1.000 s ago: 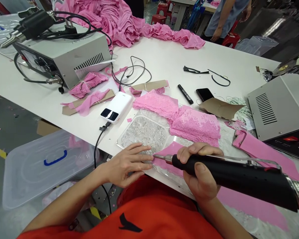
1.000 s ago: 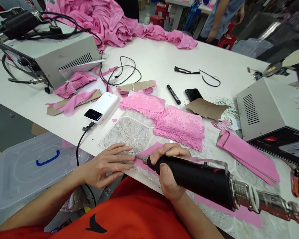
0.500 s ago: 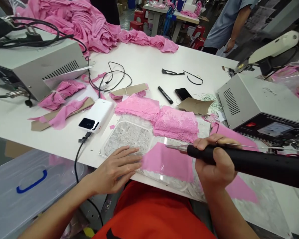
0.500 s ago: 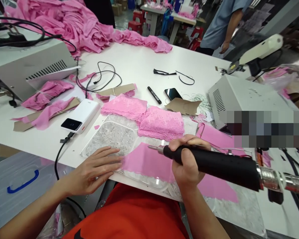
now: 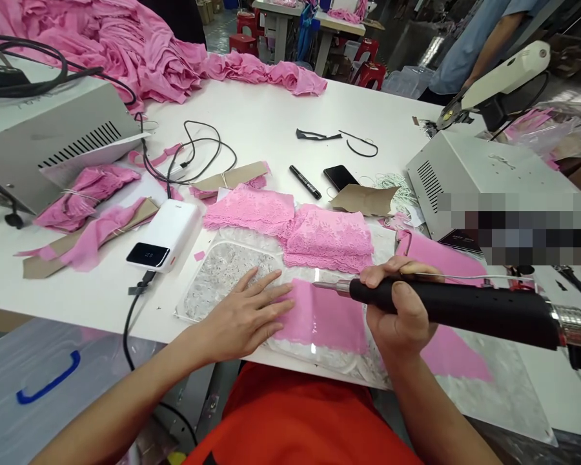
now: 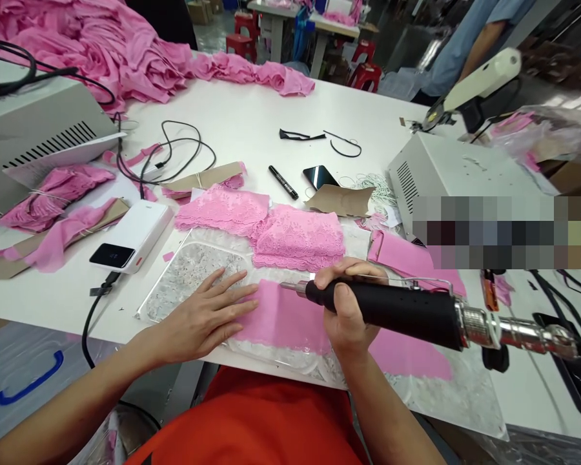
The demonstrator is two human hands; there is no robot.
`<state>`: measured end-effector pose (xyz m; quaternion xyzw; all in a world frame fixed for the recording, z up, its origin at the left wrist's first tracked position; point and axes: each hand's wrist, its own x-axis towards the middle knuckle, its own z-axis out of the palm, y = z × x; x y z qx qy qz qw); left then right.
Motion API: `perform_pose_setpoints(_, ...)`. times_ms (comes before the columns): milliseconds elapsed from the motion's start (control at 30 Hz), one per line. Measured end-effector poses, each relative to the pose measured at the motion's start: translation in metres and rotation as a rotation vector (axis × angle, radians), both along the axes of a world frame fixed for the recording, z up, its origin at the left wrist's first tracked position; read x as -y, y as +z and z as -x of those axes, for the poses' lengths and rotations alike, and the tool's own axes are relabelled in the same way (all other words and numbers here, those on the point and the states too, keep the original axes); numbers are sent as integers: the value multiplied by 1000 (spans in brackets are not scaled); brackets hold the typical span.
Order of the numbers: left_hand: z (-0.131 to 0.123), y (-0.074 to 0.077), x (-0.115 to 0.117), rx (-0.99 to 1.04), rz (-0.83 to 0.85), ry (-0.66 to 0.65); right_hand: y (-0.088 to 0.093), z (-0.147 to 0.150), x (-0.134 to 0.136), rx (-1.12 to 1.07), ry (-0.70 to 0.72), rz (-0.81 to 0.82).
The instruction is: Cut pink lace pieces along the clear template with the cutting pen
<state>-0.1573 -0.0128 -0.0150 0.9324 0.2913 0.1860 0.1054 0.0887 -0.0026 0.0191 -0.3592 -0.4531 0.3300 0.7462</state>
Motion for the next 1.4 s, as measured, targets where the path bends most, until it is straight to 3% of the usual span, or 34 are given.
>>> perform_pose_setpoints(367,0,-1,0,-14,-41,-3,2,4,-2,32,25,26)
perform_pose_setpoints(667,2,-1,-1,9,-35,-13,9,-22,0,1,-79,0)
perform_pose_setpoints(1133,3,3,-2,-9,-44,-23,3,-19,-1,-2,-20,-7)
perform_pose_setpoints(1400,4,4,-2,-23,-55,-30,15,-50,-3,-53,-215,-27)
